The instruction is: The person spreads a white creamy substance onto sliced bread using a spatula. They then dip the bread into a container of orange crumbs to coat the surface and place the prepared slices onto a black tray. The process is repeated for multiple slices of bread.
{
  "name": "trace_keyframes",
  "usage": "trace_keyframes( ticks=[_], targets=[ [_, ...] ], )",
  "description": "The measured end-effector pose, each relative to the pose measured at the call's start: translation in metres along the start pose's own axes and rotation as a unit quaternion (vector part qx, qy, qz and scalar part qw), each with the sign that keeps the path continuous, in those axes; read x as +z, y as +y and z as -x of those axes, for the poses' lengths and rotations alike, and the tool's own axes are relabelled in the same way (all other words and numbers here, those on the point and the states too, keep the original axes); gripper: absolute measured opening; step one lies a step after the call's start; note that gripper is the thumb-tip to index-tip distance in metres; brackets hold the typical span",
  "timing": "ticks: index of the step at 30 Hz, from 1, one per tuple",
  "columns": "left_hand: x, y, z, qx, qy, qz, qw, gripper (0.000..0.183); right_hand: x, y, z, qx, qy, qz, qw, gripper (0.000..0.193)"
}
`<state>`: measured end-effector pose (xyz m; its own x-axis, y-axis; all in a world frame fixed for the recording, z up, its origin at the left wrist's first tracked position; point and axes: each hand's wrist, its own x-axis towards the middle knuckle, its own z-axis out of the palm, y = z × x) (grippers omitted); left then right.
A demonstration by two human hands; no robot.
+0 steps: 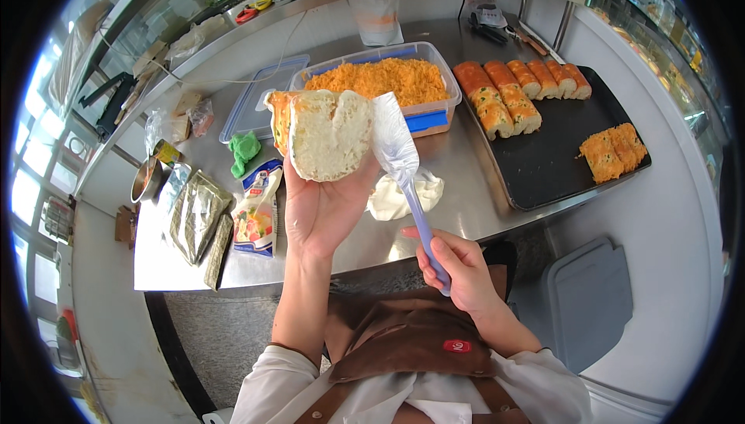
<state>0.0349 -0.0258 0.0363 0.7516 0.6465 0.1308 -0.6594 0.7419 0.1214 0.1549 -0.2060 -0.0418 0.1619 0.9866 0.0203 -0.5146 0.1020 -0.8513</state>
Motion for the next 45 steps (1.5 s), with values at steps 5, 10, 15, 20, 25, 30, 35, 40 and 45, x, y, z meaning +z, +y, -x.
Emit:
trace_keyframes(
  ticks=[5,10,15,20,25,30,35,40,45],
  targets=[
    [0.007,-0.001,-0.004,-0.019,-0.012,-0.017,1.000,0.060,0.003,0.028,0.002,-0.166,0.091,0.241,0.952,0.031],
    [0.006,0.004,-0.003,-0.028,-0.030,-0.020,0.999,0.056,-0.018,0.030,-0.011,-0.357,0.179,0.460,0.793,0.035],
    [0.016,-0.003,0.001,-0.051,0.037,0.023,0.998,0.057,-0.036,-0.002,-0.047,-0.452,0.188,0.526,0.695,0.035],
    [0.003,0.000,0.004,-0.046,0.023,-0.033,0.998,0.057,-0.035,-0.023,-0.054,-0.454,0.248,0.511,0.687,0.032],
    [-0.008,0.004,0.006,-0.033,-0.019,-0.056,0.998,0.064,-0.037,-0.025,-0.039,-0.423,0.205,0.545,0.694,0.029],
    [-0.011,0.008,0.007,-0.028,-0.010,-0.156,0.987,0.067,-0.036,-0.029,-0.034,-0.403,0.207,0.487,0.746,0.028],
    [-0.014,0.016,0.008,-0.038,0.006,-0.173,0.984,0.068,-0.046,-0.015,-0.030,-0.409,0.146,0.543,0.718,0.028],
    [-0.013,0.021,0.008,-0.023,0.004,-0.174,0.984,0.063,-0.059,-0.011,-0.026,-0.416,0.208,0.519,0.718,0.025],
    [-0.015,0.021,0.010,0.002,0.036,-0.201,0.979,0.063,-0.047,-0.022,-0.034,-0.315,0.128,0.392,0.855,0.025]
  ],
)
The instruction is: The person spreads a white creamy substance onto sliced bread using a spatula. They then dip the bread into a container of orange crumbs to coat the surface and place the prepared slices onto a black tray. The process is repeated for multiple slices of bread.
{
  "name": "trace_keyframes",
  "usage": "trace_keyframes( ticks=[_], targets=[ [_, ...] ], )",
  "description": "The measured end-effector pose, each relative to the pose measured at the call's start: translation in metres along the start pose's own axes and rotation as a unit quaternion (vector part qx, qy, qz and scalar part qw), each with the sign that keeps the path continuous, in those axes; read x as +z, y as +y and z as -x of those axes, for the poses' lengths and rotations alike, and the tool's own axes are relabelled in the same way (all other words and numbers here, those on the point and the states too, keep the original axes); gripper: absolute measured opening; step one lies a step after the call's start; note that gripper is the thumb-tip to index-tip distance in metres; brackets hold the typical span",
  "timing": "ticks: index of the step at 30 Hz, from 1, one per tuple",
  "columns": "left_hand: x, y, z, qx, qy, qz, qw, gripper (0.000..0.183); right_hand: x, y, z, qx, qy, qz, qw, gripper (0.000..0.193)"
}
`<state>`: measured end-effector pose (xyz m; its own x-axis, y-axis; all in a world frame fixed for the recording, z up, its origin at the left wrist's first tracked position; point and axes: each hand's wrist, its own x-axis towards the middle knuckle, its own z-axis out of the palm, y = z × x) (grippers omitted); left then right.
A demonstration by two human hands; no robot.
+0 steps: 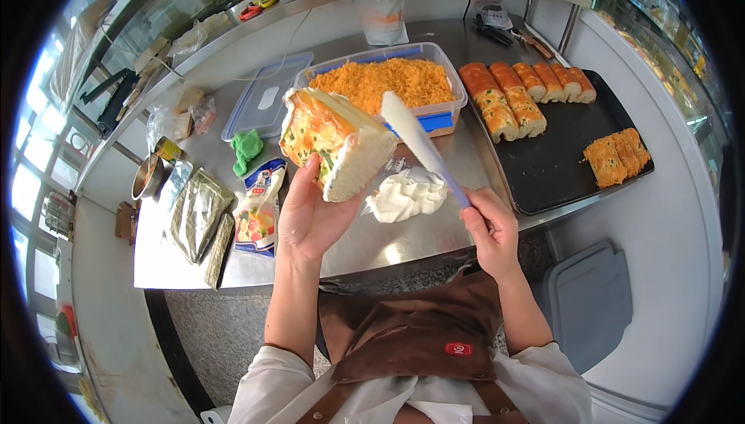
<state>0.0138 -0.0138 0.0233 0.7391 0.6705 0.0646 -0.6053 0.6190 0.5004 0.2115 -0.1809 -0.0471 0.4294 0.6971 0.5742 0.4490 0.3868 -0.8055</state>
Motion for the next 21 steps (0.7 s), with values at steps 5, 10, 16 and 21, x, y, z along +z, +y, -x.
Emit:
trace_keyframes(
  ticks=[5,10,16,21],
  targets=[
    [-0.004,0.003,0.002,0.005,0.023,0.021,0.999,0.064,0.001,0.001,0.009,-0.024,-0.027,0.070,0.997,0.026],
    [-0.005,0.001,-0.003,0.019,0.068,0.035,0.997,0.055,-0.001,0.012,0.020,-0.072,0.048,0.166,0.982,0.027],
    [-0.005,-0.001,0.000,0.036,0.087,-0.023,0.995,0.045,0.013,0.013,0.014,-0.135,0.037,0.181,0.973,0.028],
    [-0.002,0.001,0.001,0.062,0.084,-0.117,0.988,0.043,0.007,0.028,0.020,-0.151,0.079,0.209,0.963,0.030]
  ],
)
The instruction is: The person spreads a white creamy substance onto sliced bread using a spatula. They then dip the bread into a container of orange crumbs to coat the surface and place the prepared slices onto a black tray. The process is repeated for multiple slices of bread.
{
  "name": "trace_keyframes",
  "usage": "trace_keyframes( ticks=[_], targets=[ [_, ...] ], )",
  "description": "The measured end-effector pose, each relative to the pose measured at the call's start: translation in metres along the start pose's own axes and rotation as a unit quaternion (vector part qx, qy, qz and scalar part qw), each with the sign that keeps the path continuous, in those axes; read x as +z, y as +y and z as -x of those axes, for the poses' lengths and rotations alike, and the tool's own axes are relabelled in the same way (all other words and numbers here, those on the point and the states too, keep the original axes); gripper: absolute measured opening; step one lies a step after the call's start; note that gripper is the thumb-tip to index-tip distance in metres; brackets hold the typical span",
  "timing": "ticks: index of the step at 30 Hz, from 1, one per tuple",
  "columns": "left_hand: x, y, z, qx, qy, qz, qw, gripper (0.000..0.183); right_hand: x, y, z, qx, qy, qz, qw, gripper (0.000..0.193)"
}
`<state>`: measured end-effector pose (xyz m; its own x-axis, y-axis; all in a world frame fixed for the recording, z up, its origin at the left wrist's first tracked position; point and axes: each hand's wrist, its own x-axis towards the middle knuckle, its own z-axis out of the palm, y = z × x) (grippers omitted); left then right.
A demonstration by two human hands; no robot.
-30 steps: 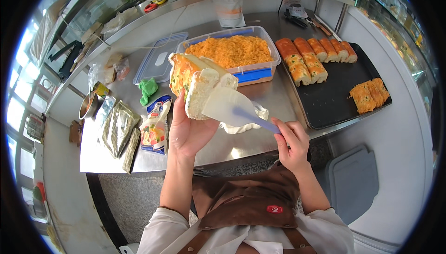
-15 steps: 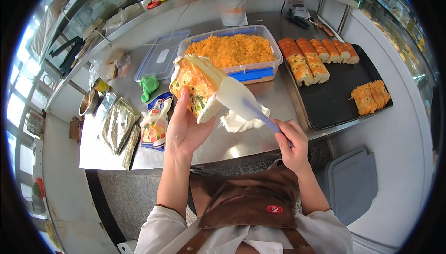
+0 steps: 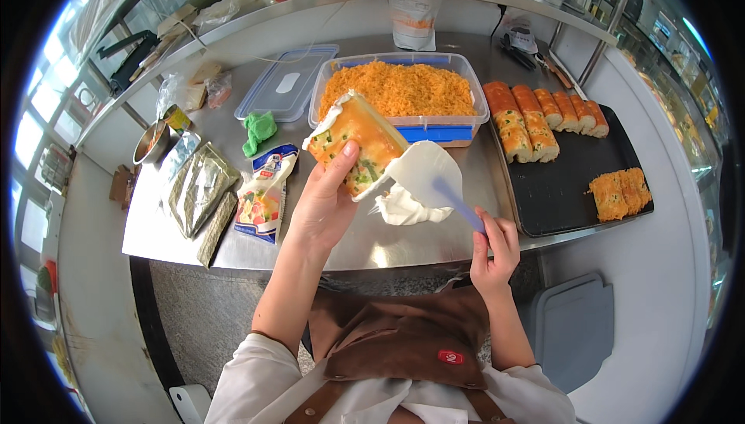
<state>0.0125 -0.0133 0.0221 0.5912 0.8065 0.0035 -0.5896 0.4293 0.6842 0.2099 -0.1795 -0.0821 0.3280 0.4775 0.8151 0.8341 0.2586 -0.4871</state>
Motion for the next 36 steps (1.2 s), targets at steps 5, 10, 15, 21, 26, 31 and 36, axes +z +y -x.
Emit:
trace_keyframes(
  ticks=[5,10,15,21,26,31,36],
  targets=[
    [0.003,-0.002,0.003,0.044,0.000,-0.109,0.993,0.049,0.000,0.008,0.000,0.016,-0.007,0.020,1.000,0.029],
    [-0.008,-0.005,-0.007,0.161,0.048,-0.315,0.934,0.057,-0.011,0.003,-0.008,0.091,-0.014,-0.009,0.996,0.028],
    [-0.026,-0.011,-0.015,0.324,0.039,-0.501,0.801,0.071,-0.019,-0.018,-0.031,0.085,-0.067,-0.057,0.992,0.026],
    [-0.030,-0.017,-0.015,0.344,0.017,-0.483,0.805,0.065,-0.027,-0.017,-0.056,0.086,-0.099,0.007,0.991,0.023],
    [-0.028,-0.015,-0.011,0.280,-0.019,-0.487,0.827,0.062,-0.041,-0.037,-0.075,0.085,-0.162,-0.019,0.983,0.025],
    [-0.038,-0.016,-0.004,0.169,-0.026,-0.472,0.865,0.061,-0.037,-0.031,-0.082,0.129,-0.173,0.071,0.974,0.021],
    [-0.055,-0.002,0.007,0.030,0.001,-0.289,0.957,0.055,-0.054,0.005,-0.073,0.219,-0.306,0.049,0.925,0.022]
  ],
)
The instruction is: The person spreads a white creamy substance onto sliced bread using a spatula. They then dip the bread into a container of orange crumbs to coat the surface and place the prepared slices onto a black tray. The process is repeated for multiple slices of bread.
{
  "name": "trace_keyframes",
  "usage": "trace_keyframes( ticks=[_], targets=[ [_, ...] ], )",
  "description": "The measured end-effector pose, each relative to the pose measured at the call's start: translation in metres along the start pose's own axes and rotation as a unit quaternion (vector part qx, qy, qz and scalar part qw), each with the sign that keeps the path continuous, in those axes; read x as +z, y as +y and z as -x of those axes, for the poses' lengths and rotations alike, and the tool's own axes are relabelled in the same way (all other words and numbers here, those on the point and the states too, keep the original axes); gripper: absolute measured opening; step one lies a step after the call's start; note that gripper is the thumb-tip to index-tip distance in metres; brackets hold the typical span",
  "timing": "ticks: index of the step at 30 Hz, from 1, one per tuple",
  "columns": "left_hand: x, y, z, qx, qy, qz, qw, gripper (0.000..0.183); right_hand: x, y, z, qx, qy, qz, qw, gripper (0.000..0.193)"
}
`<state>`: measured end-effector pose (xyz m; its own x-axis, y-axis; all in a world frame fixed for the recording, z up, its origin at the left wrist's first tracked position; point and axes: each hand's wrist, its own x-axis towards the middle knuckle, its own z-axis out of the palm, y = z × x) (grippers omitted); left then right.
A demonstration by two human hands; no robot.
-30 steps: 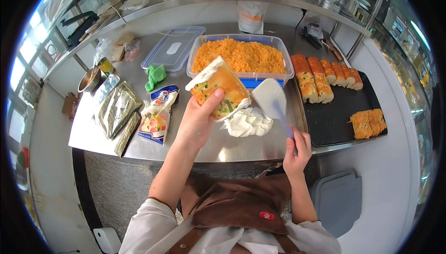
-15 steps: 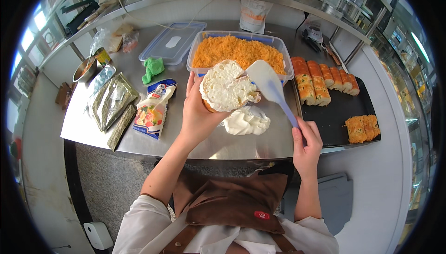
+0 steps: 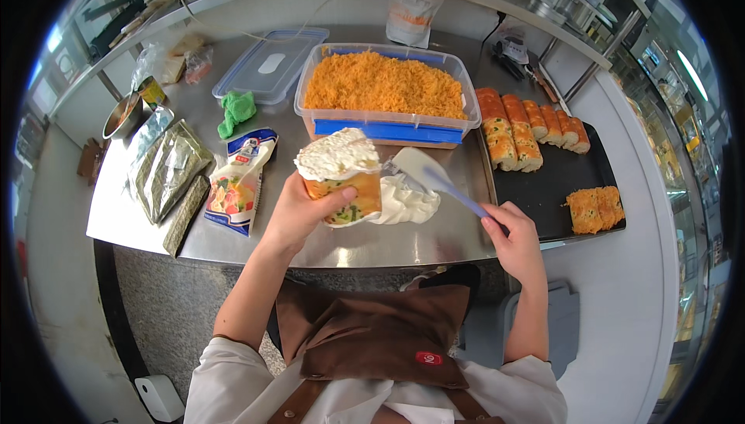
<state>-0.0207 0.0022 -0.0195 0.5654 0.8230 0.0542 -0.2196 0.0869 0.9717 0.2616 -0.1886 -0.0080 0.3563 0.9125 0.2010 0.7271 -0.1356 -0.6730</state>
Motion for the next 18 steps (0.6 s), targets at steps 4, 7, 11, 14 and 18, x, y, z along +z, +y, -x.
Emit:
trace_keyframes(
  ticks=[4,7,11,14,18],
  targets=[
    [-0.020,0.008,-0.005,0.003,0.029,0.063,0.998,0.050,0.017,0.010,-0.013,-0.019,-0.098,0.124,0.987,0.025],
    [-0.029,0.026,-0.015,0.039,0.048,0.063,0.996,0.050,0.024,0.028,-0.027,-0.080,-0.121,0.219,0.965,0.028],
    [-0.043,0.048,-0.043,0.077,0.069,0.033,0.994,0.051,0.008,0.018,-0.060,-0.136,-0.098,0.221,0.961,0.029],
    [-0.050,0.056,-0.079,0.104,0.074,0.019,0.992,0.049,0.005,-0.007,-0.126,-0.163,-0.061,0.093,0.980,0.028],
    [-0.044,0.057,-0.133,0.141,0.085,0.024,0.986,0.047,0.042,-0.017,-0.248,-0.175,-0.149,0.027,0.973,0.056]
  ],
)
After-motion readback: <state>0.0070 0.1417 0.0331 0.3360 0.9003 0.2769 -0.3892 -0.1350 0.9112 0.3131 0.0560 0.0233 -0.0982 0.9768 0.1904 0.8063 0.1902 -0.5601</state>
